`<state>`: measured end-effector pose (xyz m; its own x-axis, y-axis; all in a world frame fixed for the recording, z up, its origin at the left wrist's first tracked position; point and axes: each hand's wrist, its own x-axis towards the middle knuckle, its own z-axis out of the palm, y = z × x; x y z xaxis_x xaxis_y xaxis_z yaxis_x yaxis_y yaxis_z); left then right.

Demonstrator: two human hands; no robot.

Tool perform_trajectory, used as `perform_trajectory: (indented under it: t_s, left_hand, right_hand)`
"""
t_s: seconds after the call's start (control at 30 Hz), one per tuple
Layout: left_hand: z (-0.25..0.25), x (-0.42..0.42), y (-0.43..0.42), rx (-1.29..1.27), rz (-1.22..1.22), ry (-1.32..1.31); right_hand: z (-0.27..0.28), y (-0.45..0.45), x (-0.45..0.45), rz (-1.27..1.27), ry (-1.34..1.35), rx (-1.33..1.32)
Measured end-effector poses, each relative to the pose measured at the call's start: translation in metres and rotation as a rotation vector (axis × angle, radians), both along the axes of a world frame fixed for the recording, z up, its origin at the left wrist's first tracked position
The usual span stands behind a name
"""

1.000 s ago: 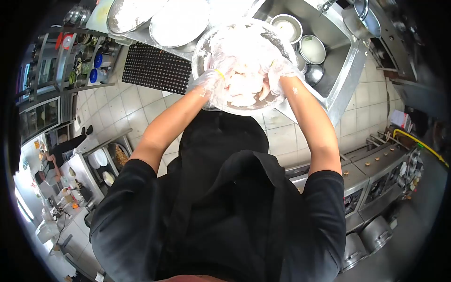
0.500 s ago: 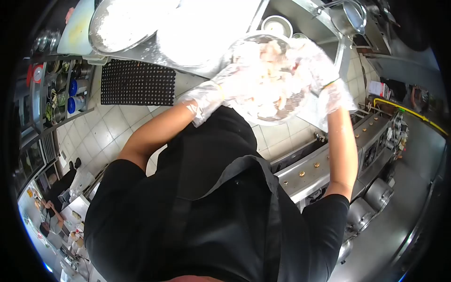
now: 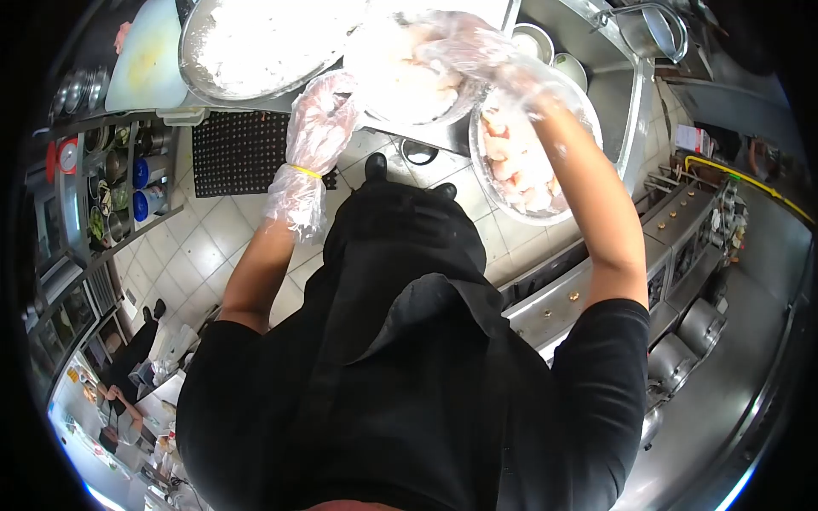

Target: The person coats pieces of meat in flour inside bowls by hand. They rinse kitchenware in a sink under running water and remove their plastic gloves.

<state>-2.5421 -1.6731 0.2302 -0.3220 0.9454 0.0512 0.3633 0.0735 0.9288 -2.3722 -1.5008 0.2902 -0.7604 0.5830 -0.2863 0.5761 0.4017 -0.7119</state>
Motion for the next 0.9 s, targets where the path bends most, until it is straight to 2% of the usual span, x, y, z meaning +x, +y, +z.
perform_trajectory:
  t_s: [0.03,0.07,0.1,0.17,0.2,0.23,0.27,0.3,0.33,0.37,0.4,0.43,0.47,0.5,0.57,0.6,0.63,0.67,0.73,0.77,0.83,0.9]
  left_hand:
    - [-0.002,-0.002,0.001,-0.003,0.004,-0.001]
    - [-0.005,-0.003,0.002,0.027,-0.006,0.022]
    - [-0.009,-0.003,0.004,0.059,-0.02,0.046]
    - [-0.022,-0.004,0.009,0.077,-0.023,0.025]
    - [-0.023,-0.004,0.01,0.098,-0.02,0.005]
    - [-0.021,-0.003,0.01,0.02,-0.025,-0.131]
    - [-0.016,-0.005,0.006,0.024,-0.007,-0.118]
    - [-0.01,-0.01,-0.003,-0.048,-0.055,-0.347]
    - [-0.005,-0.016,-0.01,-0.114,-0.096,-0.574]
    - [-0.021,-0.024,-0.023,0.013,-0.089,-0.649]
    - [-0.021,-0.034,-0.038,-0.011,-0.084,-0.493]
    - [-0.02,-0.042,-0.056,-0.115,-0.022,-0.525]
    - [-0.022,-0.052,-0.072,-0.221,0.036,-0.558]
    - [-0.039,-0.066,-0.091,-0.25,0.084,-0.39]
    - [-0.069,-0.093,-0.134,-0.417,0.198,-0.283]
    - [-0.078,-0.106,-0.15,-0.54,0.273,-0.34]
    - [-0.085,-0.116,-0.164,-0.576,0.37,-0.3]
    - [-0.096,-0.127,-0.183,-0.613,0.465,-0.263]
    - [-0.17,-0.171,-0.245,-0.798,0.477,-0.092]
    - [-0.187,-0.181,-0.265,-0.846,0.554,-0.207]
    - [-0.207,-0.191,-0.303,-0.943,0.653,-0.36]
    - [-0.221,-0.199,-0.325,-0.996,0.648,-0.415]
  right_hand:
    - [-0.018,0.014,0.011,0.052,-0.022,0.188]
    - [-0.033,0.014,0.009,0.058,-0.021,0.184]
    - [-0.045,0.01,0.009,0.01,0.042,0.018]
    - [-0.069,0.009,0.003,-0.035,-0.139,-0.04]
    - [-0.064,0.0,-0.01,-0.028,-0.134,-0.034]
    - [-0.057,-0.012,-0.022,-0.169,-0.236,-0.062]
    - [-0.05,-0.02,-0.031,-0.307,-0.336,-0.094]
    - [-0.044,-0.02,-0.035,-0.336,-0.415,-0.112]
    - [-0.051,-0.016,-0.029,-0.308,-0.399,-0.11]
    - [-0.067,-0.007,-0.017,-0.209,-0.194,0.106]
    - [-0.039,-0.012,-0.02,-0.188,-0.157,0.09]
    - [-0.01,-0.017,-0.023,-0.168,-0.119,0.073]
    - [-0.031,-0.008,-0.023,-0.157,-0.096,0.066]
    - [-0.068,0.003,-0.02,-0.01,0.145,0.266]
    - [0.008,-0.033,-0.036,0.23,-0.419,0.008]
    - [-0.002,-0.04,-0.039,0.221,-0.414,0.003]
    - [-0.026,-0.045,-0.041,0.159,-0.304,0.18]
    - [-0.066,-0.039,-0.035,0.006,-0.146,0.098]
    - [-0.146,-0.029,-0.024,-0.254,0.227,-0.053]
    - [-0.136,-0.022,-0.019,-0.05,0.301,0.431]
    - [-0.098,-0.012,-0.019,0.157,0.327,0.91]
    - [-0.051,0.003,-0.025,0.111,-0.487,0.551]
